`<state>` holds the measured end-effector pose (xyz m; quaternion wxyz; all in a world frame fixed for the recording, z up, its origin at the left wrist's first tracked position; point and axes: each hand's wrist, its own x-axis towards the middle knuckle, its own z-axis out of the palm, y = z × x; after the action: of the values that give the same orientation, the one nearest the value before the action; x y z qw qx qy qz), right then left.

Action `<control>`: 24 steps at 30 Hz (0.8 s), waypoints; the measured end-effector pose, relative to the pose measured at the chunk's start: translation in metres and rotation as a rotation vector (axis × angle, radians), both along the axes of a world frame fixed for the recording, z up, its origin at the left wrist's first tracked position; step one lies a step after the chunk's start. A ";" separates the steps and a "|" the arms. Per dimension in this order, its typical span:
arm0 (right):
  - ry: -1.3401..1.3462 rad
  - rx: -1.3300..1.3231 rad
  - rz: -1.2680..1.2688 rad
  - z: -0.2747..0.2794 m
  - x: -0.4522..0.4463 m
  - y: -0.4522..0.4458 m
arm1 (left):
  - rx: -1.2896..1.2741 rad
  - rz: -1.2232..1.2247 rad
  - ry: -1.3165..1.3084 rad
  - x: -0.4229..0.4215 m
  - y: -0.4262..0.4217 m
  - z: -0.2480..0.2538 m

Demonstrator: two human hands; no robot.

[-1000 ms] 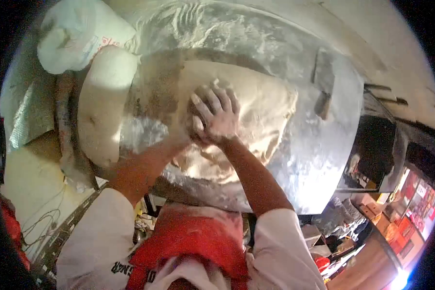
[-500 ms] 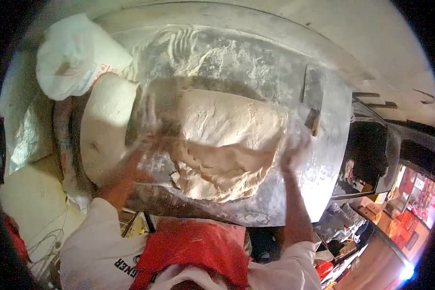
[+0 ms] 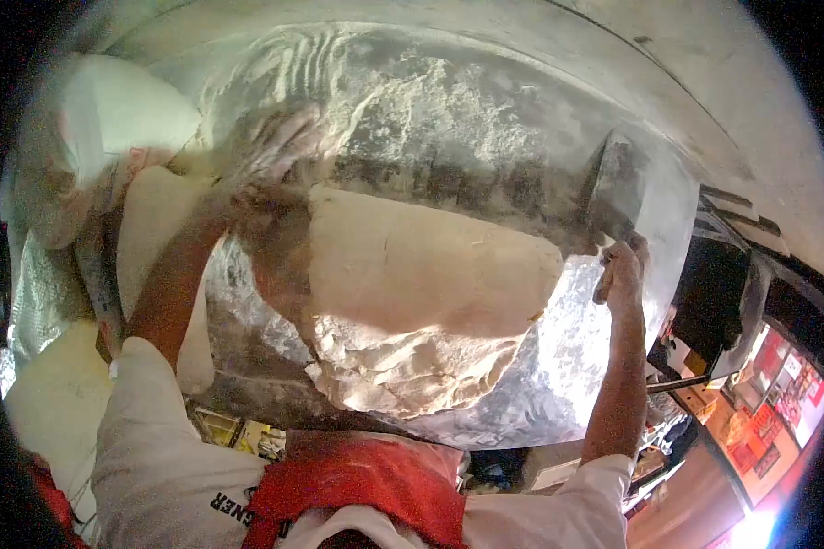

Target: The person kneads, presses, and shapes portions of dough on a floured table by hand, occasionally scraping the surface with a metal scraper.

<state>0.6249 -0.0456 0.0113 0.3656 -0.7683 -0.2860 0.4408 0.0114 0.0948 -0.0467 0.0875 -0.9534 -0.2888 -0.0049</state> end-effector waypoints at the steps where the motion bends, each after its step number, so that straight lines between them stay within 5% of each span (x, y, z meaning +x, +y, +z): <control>1: -0.046 0.053 -0.079 0.004 -0.007 -0.003 | -0.019 0.013 -0.009 -0.001 -0.002 0.003; 6: -0.130 -0.185 0.044 0.010 -0.019 -0.019 | -0.081 0.180 -0.121 0.013 -0.012 0.002; 10: -0.099 -0.155 0.144 0.003 -0.083 0.047 | -0.152 0.378 -0.268 0.055 -0.001 -0.001; 12: -0.183 -0.124 0.506 -0.011 -0.103 0.076 | -0.192 0.460 -0.330 0.074 0.006 -0.002; 14: -0.241 0.146 0.575 0.005 -0.160 0.099 | -0.215 0.516 -0.379 0.087 0.011 -0.001; 24: -0.120 0.167 0.764 -0.006 -0.293 0.131 | -0.231 0.847 -0.549 0.022 -0.083 0.003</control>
<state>0.3321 0.0855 0.0053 0.2188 -0.5986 -0.6072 0.4746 0.0335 0.0113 -0.0441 -0.1029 -0.7197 -0.6606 -0.1872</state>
